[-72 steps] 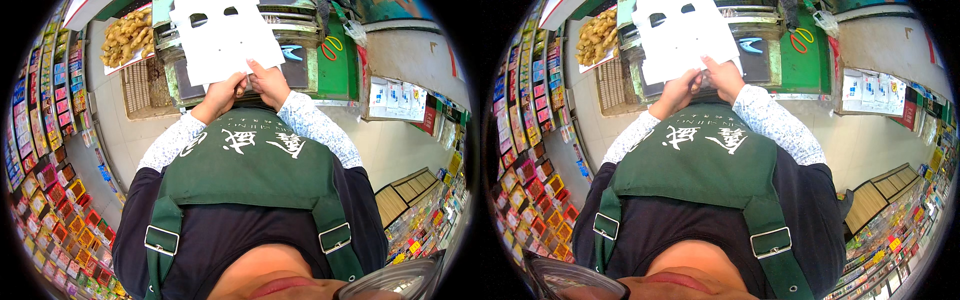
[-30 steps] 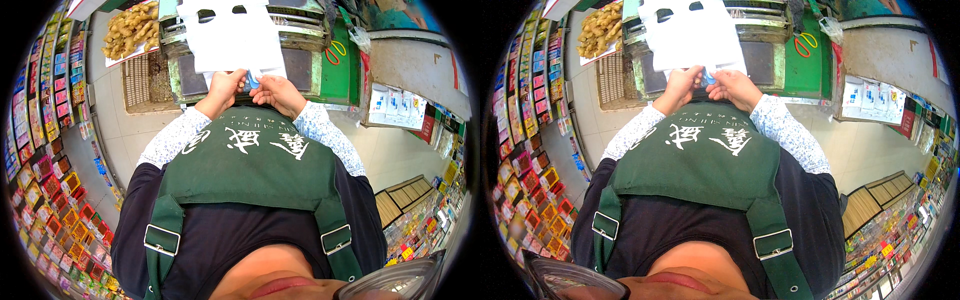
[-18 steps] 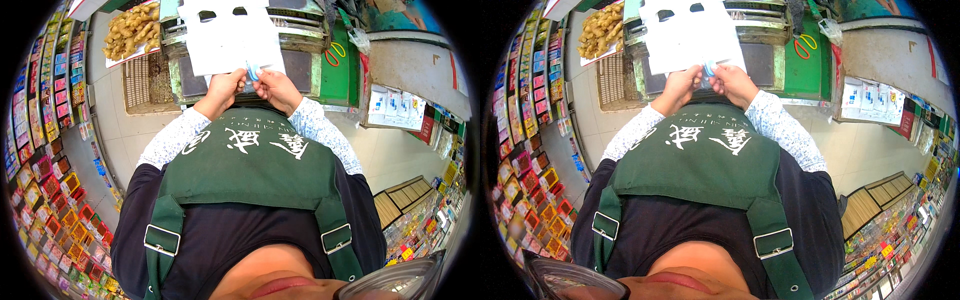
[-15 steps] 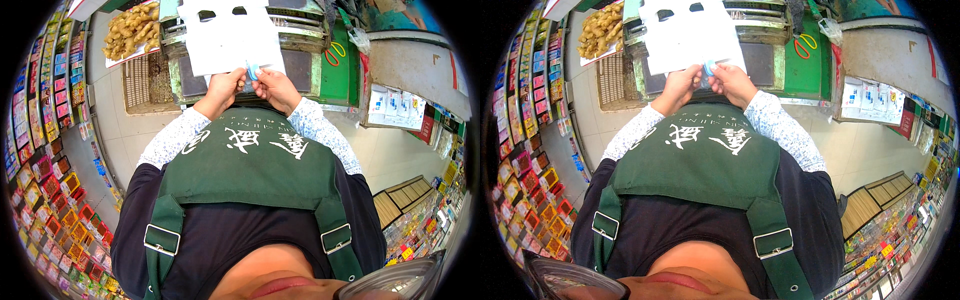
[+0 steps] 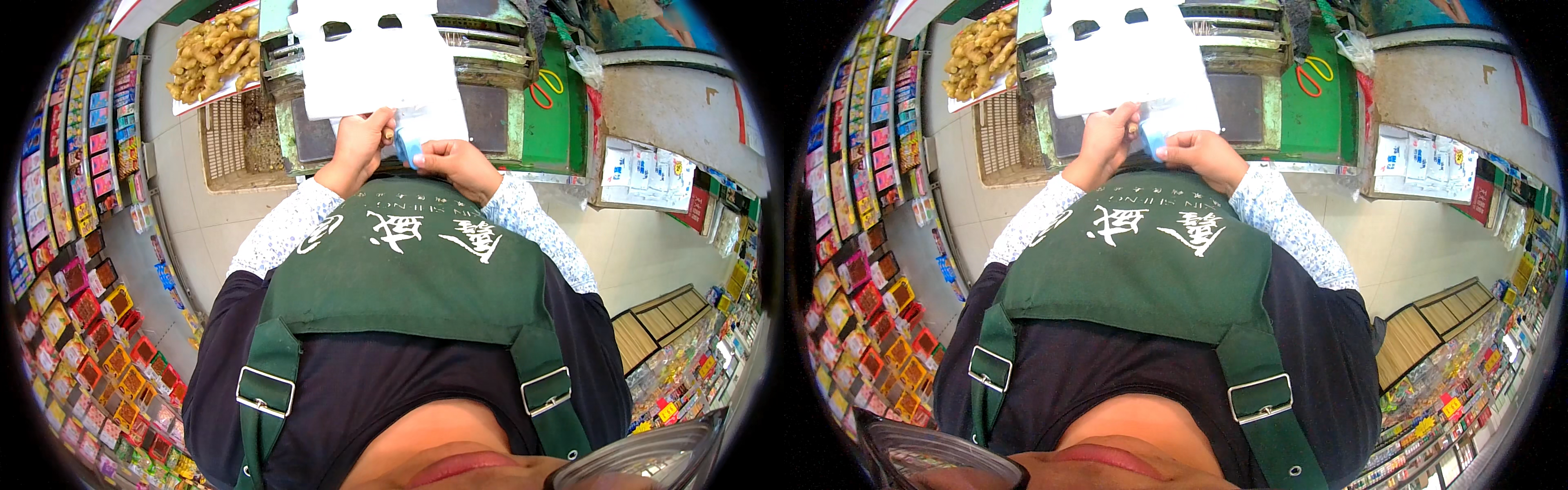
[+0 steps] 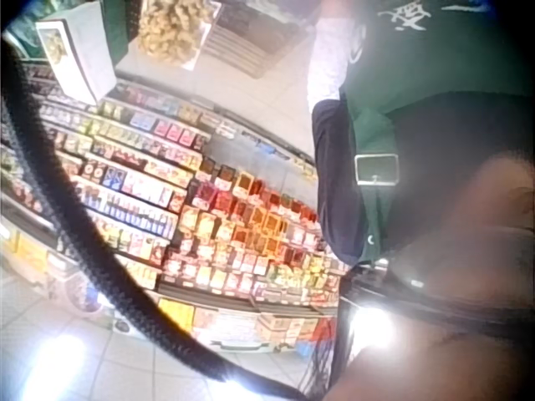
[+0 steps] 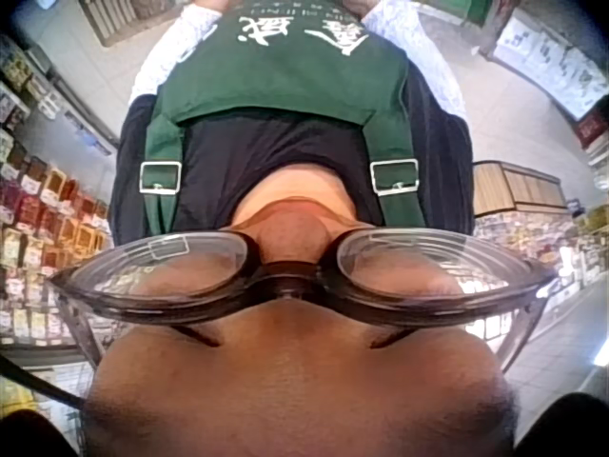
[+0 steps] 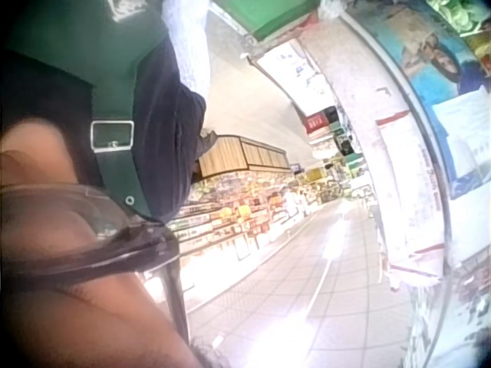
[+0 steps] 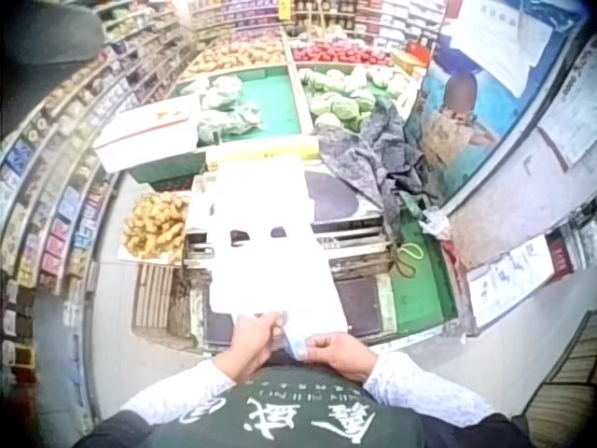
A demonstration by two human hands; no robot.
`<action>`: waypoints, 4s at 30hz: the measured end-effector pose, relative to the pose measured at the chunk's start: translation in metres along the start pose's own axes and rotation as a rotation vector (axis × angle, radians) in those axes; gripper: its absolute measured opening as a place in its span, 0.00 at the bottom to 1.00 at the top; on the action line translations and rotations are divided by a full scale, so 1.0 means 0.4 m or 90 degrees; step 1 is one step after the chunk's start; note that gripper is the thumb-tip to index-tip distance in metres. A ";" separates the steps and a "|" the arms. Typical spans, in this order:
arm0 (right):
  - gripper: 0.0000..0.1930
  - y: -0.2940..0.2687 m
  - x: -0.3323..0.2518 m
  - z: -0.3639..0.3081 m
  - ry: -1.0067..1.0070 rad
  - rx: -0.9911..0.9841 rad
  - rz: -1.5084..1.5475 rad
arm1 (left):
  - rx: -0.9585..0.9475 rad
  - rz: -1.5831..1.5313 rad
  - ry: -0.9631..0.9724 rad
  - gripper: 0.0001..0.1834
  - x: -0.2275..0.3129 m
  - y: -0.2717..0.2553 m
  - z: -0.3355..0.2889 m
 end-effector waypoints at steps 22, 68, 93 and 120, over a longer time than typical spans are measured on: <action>0.08 -0.081 -0.142 0.047 -0.245 0.155 0.373 | -0.096 -0.022 -0.046 0.08 0.020 0.013 -0.023; 0.24 0.080 -0.091 0.036 -0.083 0.018 0.248 | 0.024 0.018 -0.010 0.05 0.069 -0.075 -0.029; 0.09 0.092 -0.059 0.025 -0.059 -0.063 0.237 | 0.034 -0.003 0.034 0.05 0.075 -0.089 -0.019; 0.06 0.030 -0.094 0.039 -0.163 0.105 0.266 | -0.003 0.087 -0.022 0.08 0.044 -0.069 -0.052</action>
Point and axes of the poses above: each hand's wrist, its own z-axis towards the middle knuckle, its own y-axis out of the palm, x = y × z, the point moved 10 cm from there along z, towards the middle knuckle, and after that the axes turned 3 degrees about x, right-handed, at the moved point
